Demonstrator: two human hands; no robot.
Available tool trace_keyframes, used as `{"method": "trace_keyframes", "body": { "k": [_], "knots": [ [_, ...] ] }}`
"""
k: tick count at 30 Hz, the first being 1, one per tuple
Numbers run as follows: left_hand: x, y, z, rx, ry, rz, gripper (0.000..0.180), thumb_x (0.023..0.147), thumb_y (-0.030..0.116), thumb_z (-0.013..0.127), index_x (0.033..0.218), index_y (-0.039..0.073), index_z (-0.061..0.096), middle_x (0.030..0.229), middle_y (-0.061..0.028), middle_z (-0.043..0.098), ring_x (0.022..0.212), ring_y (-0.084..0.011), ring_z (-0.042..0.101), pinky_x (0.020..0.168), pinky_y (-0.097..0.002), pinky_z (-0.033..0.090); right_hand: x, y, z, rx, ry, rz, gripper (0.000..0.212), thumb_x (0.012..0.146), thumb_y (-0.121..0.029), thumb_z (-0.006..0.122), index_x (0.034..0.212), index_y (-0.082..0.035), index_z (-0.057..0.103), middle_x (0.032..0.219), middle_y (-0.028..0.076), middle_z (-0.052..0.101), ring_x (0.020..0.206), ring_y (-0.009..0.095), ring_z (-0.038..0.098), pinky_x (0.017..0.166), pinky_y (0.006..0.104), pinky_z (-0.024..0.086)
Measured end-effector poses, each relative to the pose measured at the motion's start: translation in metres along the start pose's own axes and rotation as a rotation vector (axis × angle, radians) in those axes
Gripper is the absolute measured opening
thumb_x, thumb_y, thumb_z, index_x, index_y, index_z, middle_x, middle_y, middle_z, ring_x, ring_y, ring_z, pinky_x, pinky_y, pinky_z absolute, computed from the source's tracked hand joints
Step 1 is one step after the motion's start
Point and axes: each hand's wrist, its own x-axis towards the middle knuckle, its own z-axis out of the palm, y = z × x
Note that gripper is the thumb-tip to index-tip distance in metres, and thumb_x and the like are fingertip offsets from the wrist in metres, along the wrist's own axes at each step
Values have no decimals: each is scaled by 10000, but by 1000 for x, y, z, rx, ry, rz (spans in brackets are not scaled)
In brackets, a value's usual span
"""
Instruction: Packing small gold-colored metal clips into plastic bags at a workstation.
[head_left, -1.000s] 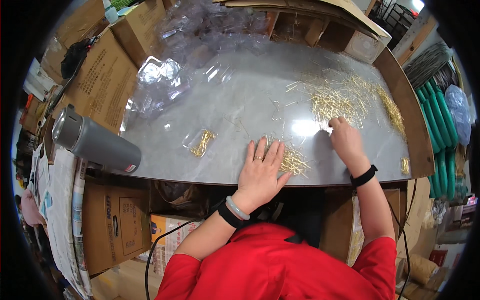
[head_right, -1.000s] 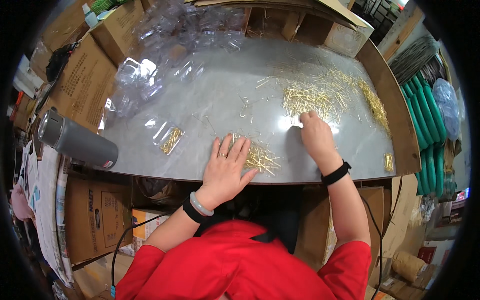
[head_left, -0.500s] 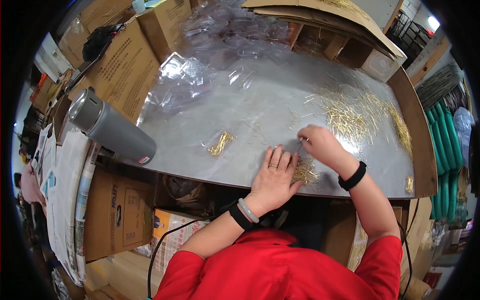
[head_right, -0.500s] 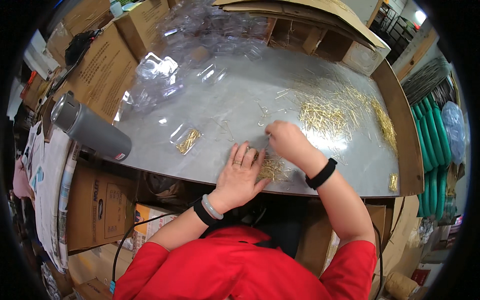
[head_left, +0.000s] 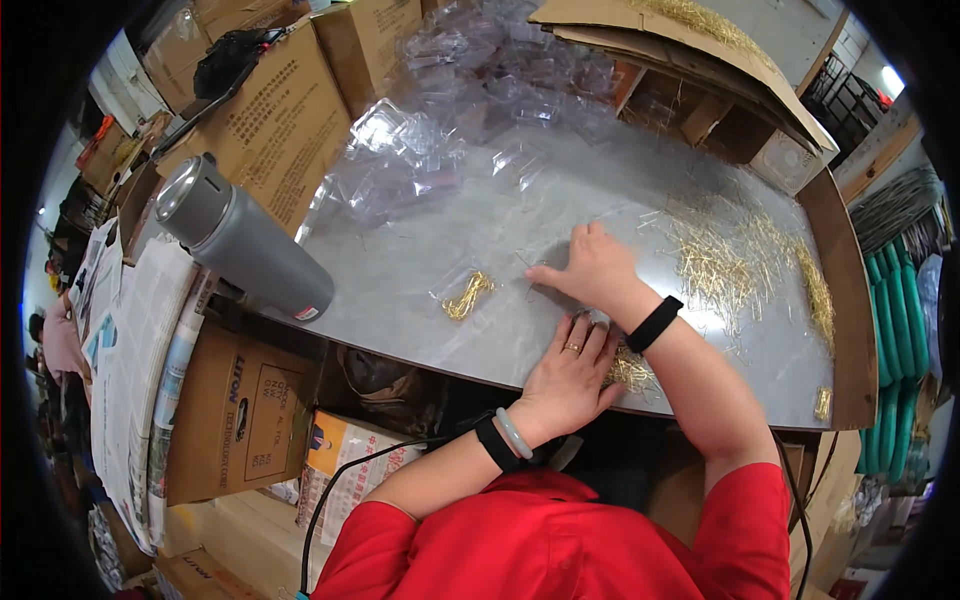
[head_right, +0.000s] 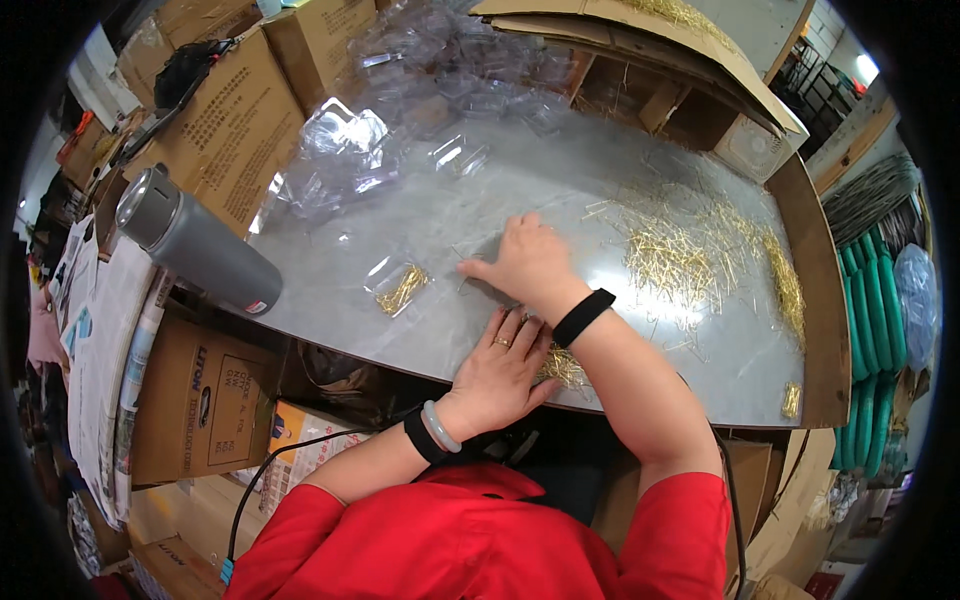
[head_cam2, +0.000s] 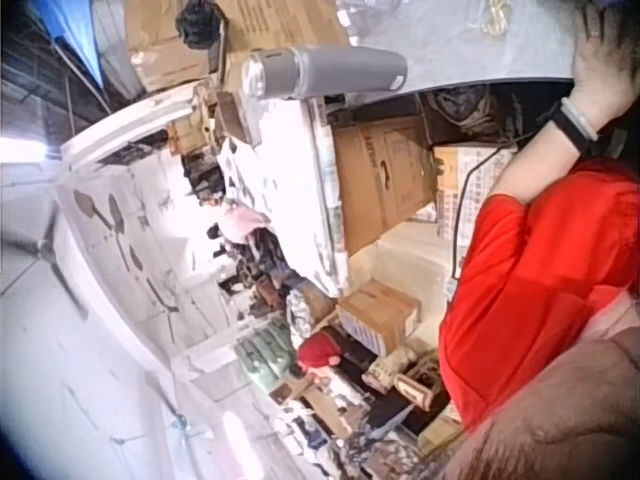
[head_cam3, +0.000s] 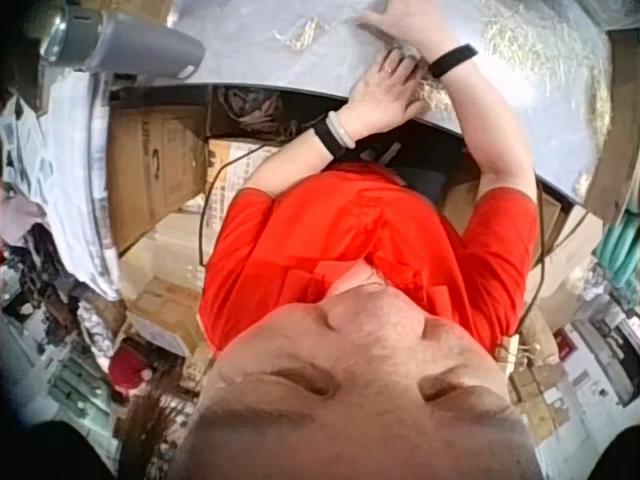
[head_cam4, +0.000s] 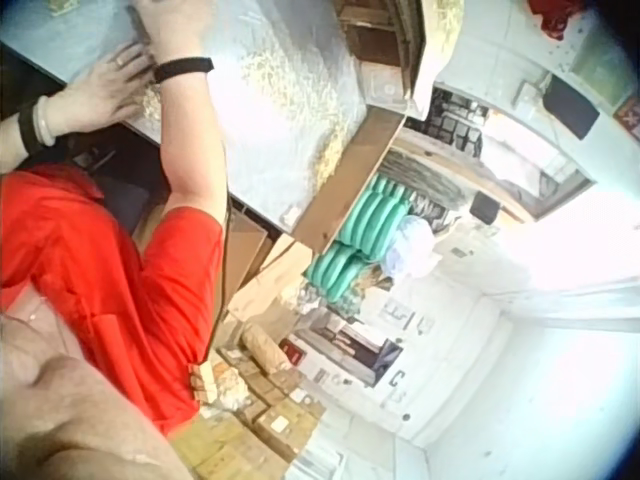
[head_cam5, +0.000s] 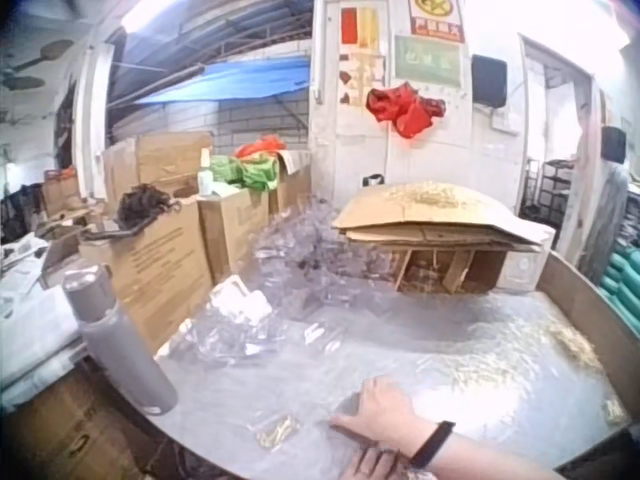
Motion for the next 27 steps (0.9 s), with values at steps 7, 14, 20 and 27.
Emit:
{"method": "trace_keyframes", "body": {
  "k": [7, 14, 20, 27],
  "knots": [
    [2, 1, -2, -39, 8, 5, 691, 941, 479, 547, 1395, -39, 492, 1366, -200, 483, 1347, -389, 384, 1186, -527, 235, 5, 33, 15, 182, 17, -132, 270, 875, -223, 622, 1007, 13, 611, 1087, 227, 612, 1015, 413, 629, 853, 475, 525],
    [2, 0, 0, -59, 16, 18, 711, 921, 471, 582, 1404, -39, 472, 1373, -188, 466, 1346, -374, 380, 1178, -522, 248, -23, 106, 1, 464, -47, -155, 158, 854, -67, 697, 1002, -18, 672, 988, 120, 629, 888, 257, 654, 818, 352, 536],
    [0, -1, 6, -54, 94, 27, 783, 919, 471, 597, 1466, -49, 389, 1478, -202, 387, 1416, -392, 306, 1196, -531, 226, -67, 106, 3, 487, 8, -292, 176, 814, -16, 678, 989, -22, 682, 973, 149, 645, 879, 331, 662, 814, 399, 541],
    [2, 0, 4, -32, 60, 20, 829, 913, 478, 606, 1451, -108, 374, 1502, -252, 368, 1432, -417, 294, 1200, -536, 215, -69, 111, -2, 357, 205, -168, 211, 836, 23, 563, 994, -32, 693, 987, 170, 646, 955, 393, 628, 843, 440, 522]
  ]
}}
